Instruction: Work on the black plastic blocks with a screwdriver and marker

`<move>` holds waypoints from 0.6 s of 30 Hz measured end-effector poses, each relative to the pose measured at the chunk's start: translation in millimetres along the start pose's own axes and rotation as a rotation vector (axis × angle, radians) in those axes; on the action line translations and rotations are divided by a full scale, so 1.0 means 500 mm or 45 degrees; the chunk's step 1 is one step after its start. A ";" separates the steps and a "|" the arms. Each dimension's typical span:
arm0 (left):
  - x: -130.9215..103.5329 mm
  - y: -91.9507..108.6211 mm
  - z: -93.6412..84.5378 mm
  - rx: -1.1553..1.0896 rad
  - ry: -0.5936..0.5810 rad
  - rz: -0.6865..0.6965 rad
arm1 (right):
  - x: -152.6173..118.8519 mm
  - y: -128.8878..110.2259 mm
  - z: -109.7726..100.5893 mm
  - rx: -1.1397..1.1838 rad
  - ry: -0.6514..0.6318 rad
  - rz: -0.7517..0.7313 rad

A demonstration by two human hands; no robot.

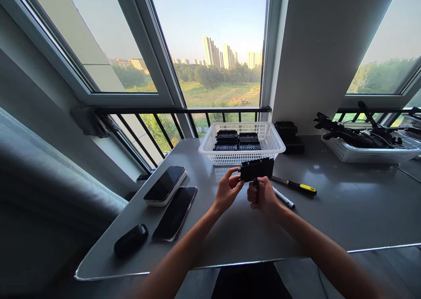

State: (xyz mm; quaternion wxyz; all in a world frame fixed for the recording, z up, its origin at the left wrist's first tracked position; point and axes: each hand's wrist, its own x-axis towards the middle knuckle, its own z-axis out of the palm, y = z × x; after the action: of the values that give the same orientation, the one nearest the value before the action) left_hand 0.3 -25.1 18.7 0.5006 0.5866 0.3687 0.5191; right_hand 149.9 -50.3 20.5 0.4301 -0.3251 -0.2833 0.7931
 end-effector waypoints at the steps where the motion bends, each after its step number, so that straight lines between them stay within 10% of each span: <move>1: 0.003 -0.002 -0.003 -0.002 0.032 -0.002 | -0.001 -0.004 -0.002 0.000 -0.001 -0.012; 18: 0.011 0.002 -0.015 -0.003 0.092 -0.017 | 0.011 -0.032 -0.032 0.027 0.291 -0.037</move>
State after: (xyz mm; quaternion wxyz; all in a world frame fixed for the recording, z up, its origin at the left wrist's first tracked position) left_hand -6.2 -18.4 20.9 0.4909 0.5645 0.3898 0.5371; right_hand 167.9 -35.1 20.6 0.4744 -0.4047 -0.2288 0.7475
